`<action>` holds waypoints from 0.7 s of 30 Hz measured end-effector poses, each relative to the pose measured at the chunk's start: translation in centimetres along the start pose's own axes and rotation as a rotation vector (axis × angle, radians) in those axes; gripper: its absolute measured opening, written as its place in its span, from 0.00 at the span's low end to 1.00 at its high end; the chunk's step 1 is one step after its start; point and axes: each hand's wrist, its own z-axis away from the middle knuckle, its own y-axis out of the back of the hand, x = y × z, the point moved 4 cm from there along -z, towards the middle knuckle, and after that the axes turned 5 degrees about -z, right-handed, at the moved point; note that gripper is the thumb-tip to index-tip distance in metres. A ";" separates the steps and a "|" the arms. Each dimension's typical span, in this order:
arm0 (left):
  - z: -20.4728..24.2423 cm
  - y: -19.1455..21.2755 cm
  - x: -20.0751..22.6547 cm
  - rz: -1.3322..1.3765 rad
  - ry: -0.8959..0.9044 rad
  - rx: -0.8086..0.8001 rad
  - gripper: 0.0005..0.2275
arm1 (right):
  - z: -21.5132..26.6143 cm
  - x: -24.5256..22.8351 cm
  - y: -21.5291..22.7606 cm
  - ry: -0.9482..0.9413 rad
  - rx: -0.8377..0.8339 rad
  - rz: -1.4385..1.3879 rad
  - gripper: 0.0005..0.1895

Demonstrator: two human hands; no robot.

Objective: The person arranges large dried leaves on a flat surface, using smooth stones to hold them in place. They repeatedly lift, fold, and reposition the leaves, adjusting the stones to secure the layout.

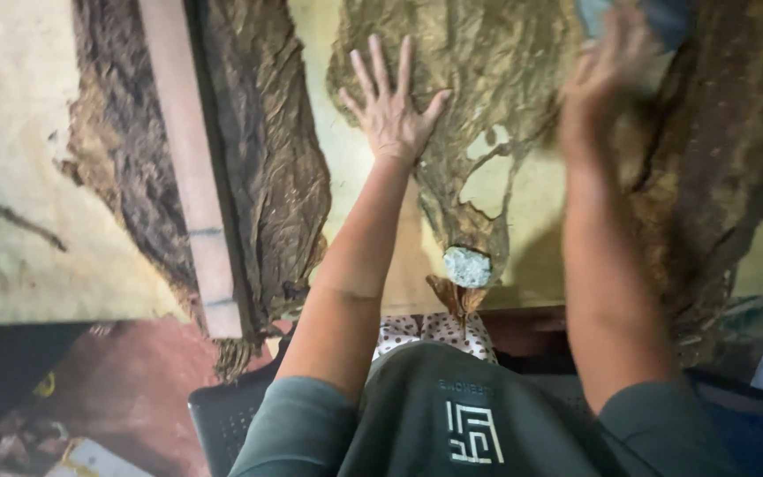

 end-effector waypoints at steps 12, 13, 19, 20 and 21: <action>-0.4 -1.7 0.0 -0.021 0.001 0.040 0.43 | -1.1 9.5 -2.7 -0.654 0.371 -1.179 0.07; -0.3 -1.2 -0.2 -0.021 0.012 0.035 0.43 | -1.5 6.1 -0.6 -0.656 0.359 -1.184 0.07; 0.2 -1.5 -0.9 -0.005 0.002 0.155 0.42 | -3.4 -7.6 2.1 0.005 -0.018 -0.304 0.24; 0.3 -1.3 -1.9 0.335 0.066 0.336 0.36 | -3.4 -9.4 1.3 -0.034 -0.085 -0.614 0.24; 0.5 -1.4 -3.1 0.676 0.127 0.519 0.33 | -3.4 -11.4 0.6 -0.070 -0.155 -0.924 0.25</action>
